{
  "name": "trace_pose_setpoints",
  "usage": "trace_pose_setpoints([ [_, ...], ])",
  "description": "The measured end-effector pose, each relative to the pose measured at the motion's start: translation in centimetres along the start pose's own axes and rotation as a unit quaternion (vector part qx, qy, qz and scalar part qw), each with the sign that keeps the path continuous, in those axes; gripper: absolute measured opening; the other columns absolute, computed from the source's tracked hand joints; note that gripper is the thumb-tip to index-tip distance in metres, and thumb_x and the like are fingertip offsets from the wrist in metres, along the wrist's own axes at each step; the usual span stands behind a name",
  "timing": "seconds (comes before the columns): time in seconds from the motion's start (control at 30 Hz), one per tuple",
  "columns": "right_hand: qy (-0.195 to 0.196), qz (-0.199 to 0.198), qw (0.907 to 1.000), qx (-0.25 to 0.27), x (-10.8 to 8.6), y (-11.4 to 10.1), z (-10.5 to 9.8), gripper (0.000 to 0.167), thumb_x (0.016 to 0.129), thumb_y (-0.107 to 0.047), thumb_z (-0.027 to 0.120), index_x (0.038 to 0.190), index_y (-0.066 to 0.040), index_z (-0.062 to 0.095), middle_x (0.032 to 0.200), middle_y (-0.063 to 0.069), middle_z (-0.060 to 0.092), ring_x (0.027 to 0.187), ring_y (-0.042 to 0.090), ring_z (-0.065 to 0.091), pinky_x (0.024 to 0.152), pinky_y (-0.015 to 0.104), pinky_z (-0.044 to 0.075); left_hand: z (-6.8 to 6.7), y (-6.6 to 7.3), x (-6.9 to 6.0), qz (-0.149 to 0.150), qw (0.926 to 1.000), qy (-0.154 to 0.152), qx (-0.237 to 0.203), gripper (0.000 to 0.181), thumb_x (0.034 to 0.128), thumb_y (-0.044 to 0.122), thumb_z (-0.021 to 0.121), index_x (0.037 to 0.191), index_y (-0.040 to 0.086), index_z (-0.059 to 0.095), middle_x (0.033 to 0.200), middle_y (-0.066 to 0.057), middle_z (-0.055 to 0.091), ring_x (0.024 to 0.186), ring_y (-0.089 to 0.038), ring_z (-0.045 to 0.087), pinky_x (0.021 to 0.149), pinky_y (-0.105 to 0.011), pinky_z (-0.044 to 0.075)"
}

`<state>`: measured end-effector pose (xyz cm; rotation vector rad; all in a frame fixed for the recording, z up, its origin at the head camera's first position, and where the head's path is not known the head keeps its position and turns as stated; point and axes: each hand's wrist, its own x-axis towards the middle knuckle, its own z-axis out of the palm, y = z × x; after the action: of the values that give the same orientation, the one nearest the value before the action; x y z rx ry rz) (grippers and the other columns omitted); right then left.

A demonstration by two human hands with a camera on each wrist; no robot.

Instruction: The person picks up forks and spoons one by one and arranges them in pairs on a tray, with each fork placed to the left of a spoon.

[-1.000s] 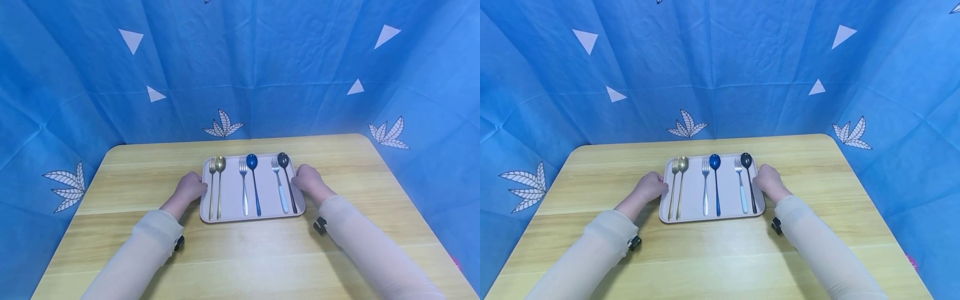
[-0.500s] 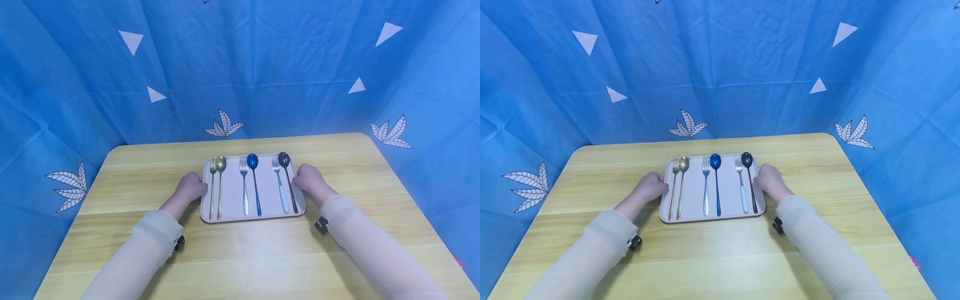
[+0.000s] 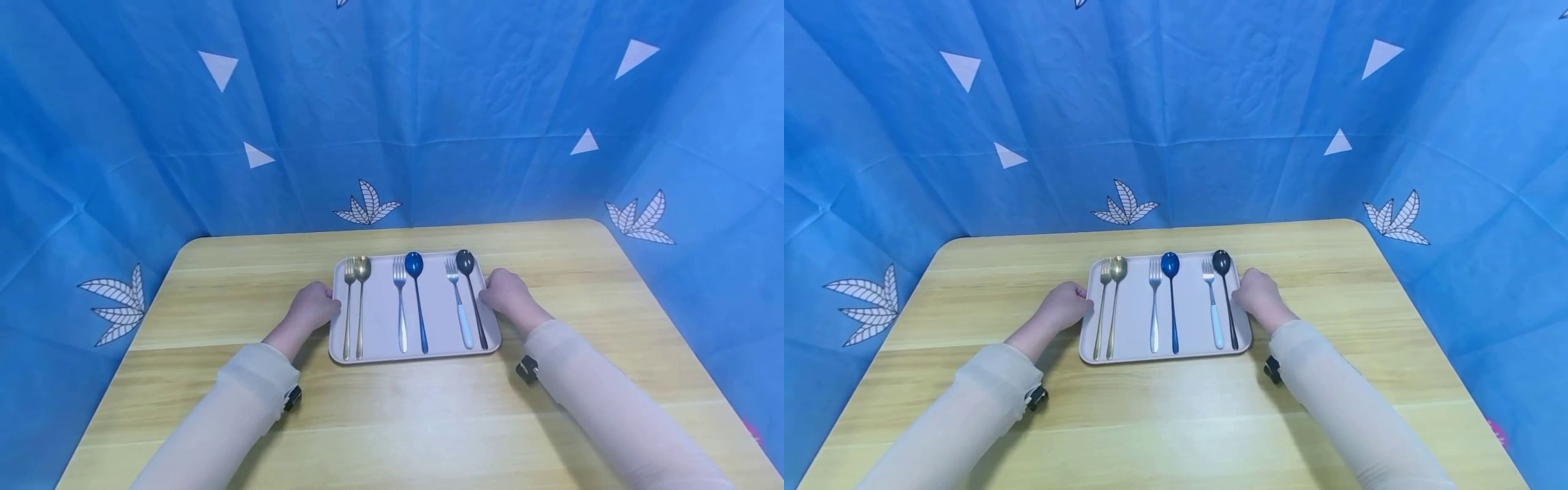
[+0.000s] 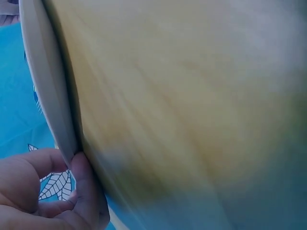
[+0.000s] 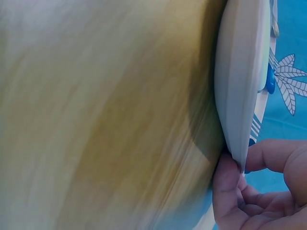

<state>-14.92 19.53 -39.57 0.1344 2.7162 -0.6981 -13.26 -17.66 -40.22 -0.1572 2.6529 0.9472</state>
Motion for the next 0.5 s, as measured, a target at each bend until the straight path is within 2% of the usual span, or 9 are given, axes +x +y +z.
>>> trace_pose_setpoints([
  [0.2,-0.001,-0.002,0.9998,0.020,-0.1,0.3,-0.3,0.031,0.085,-0.009,0.060,0.059,-0.013,0.043,0.055,-0.003,0.038,0.052,0.015,0.040,0.052,0.029,0.039,0.1,-0.3,0.0,0.003,1.0000,0.009,-0.002,0.030,0.0857,0.012,0.053,0.059,0.014,0.040,0.053,0.003,0.035,0.049,-0.015,0.037,0.047,-0.028,0.032],
  [0.3,0.001,-0.014,0.9997,0.021,-0.3,0.5,-0.5,0.032,0.086,-0.011,0.060,0.059,-0.013,0.043,0.055,-0.003,0.036,0.051,0.014,0.038,0.052,0.029,0.038,-0.1,-0.3,-0.3,0.000,1.0000,0.009,0.003,0.024,0.0899,0.016,0.056,0.068,0.009,0.050,0.063,-0.002,0.047,0.059,-0.019,0.047,0.054,-0.032,0.039],
  [0.4,0.008,-0.038,0.9992,0.005,-0.5,0.8,-1.1,0.022,0.090,-0.014,0.059,0.069,-0.007,0.056,0.065,0.004,0.054,0.059,0.018,0.049,0.059,0.035,0.045,-0.2,-0.4,-0.6,0.000,0.9999,0.009,0.007,0.016,0.0925,0.018,0.056,0.088,0.003,0.060,0.085,-0.010,0.060,0.077,-0.025,0.056,0.068,-0.037,0.047],
  [0.5,0.011,-0.058,0.9982,-0.014,-0.8,1.0,-1.8,0.020,0.093,-0.017,0.057,0.087,0.000,0.066,0.090,0.016,0.068,0.075,0.026,0.060,0.074,0.043,0.051,-0.3,-0.6,-0.9,0.007,0.9998,0.014,0.012,0.024,0.0938,0.019,0.055,0.108,0.000,0.060,0.105,-0.014,0.063,0.092,-0.028,0.058,0.082,-0.041,0.048],
])
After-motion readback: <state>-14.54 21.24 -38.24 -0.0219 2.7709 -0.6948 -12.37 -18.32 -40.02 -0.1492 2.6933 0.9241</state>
